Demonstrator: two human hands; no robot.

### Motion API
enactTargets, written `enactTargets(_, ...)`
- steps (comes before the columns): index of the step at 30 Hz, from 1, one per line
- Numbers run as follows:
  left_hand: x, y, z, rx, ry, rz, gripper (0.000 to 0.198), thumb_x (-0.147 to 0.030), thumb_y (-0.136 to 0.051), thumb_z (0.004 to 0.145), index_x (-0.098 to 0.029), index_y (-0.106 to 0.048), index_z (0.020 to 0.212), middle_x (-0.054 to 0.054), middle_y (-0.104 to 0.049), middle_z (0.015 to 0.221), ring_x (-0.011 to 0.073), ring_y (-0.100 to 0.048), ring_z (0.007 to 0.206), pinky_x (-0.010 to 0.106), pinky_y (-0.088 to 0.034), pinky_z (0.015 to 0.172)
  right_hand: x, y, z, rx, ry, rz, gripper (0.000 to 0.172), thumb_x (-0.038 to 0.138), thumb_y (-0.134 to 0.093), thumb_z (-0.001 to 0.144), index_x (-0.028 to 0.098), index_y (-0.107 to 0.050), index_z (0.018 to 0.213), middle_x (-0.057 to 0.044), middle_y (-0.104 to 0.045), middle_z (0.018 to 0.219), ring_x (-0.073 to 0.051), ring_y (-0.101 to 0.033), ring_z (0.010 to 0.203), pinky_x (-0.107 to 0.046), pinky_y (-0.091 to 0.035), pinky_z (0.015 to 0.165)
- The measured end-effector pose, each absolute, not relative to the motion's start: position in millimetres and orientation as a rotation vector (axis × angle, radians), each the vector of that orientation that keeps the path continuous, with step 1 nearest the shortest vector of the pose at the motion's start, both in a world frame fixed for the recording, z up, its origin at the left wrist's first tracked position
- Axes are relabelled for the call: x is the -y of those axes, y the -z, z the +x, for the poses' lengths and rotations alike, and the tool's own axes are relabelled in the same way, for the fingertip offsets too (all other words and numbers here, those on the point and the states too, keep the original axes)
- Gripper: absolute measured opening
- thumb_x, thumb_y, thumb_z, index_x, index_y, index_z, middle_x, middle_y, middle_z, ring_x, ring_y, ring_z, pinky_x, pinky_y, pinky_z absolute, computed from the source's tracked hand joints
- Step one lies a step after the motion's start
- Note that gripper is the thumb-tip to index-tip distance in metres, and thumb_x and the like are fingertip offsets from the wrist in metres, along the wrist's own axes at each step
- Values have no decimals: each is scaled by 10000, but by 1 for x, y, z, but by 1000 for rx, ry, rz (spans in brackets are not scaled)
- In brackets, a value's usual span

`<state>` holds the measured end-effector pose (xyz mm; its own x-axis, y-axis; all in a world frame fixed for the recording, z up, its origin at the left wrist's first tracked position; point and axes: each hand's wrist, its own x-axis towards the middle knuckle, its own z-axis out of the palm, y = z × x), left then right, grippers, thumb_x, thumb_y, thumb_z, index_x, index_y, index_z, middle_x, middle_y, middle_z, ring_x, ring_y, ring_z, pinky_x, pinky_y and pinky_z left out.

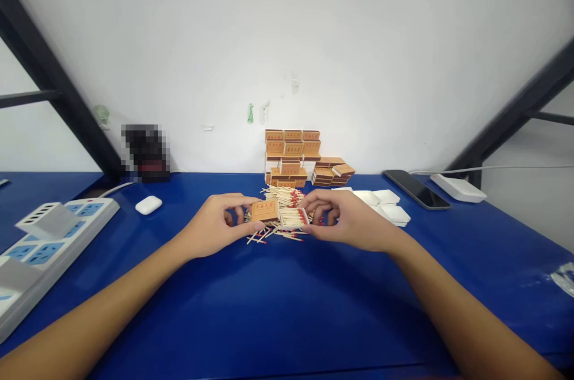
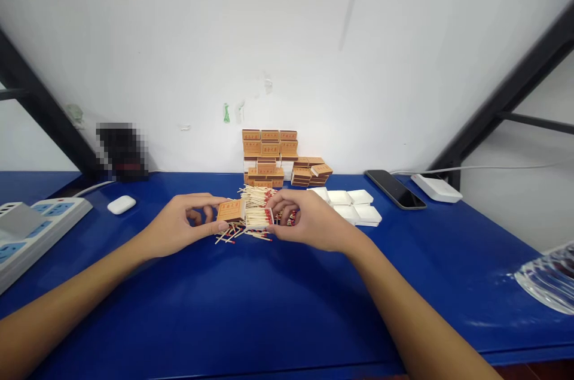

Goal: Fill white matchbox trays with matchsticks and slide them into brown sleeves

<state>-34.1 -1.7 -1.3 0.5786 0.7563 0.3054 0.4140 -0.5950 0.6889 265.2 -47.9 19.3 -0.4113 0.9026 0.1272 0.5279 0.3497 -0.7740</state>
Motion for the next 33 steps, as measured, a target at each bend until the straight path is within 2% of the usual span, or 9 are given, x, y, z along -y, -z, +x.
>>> enactTargets(7,-3,2,-36,-944,-793,2277,477,-430,-801,877,-261,-747,1319,-24,-587,780,91,-472,614,217,-380,542,45,-15,266,1986,-936,-1249,343,342,-800,824,217,-665,1113,-29,-712,902,-154,-654,775,-286,-486,609)
enactTargets(11,-5,5,-36,-918,-774,2274,488,-405,-804,872,-262,-739,1335,-26,-554,772,90,-447,608,213,-354,533,45,-14,266,1985,-933,-1253,341,331,-809,812,220,-667,1102,-23,-721,909,-129,-624,698,-286,-483,588)
enactTargets(18,-6,6,-37,-910,-766,2256,491,-394,-815,859,-264,-743,1327,-16,-581,801,92,-447,608,217,-362,533,48,-18,265,1982,-904,-1241,334,338,-809,800,214,-680,1082,-19,-706,887,-138,-620,734,-286,-481,600)
enactTargets(27,-5,7,-38,-879,-708,2230,485,-358,-824,849,-262,-746,1318,-29,-569,773,91,-426,603,220,-380,543,50,-20,264,1983,-932,-1254,300,314,-786,798,213,-660,1052,-4,-670,833,-121,-568,659,-283,-480,583)
enactTargets(33,-5,7,-37,-865,-700,2171,510,-380,-826,847,-252,-738,1333,-23,-573,775,95,-439,614,216,-366,528,52,-19,260,1910,-950,-1233,318,311,-811,790,208,-649,1043,-5,-674,838,-128,-598,686,-284,-501,598)
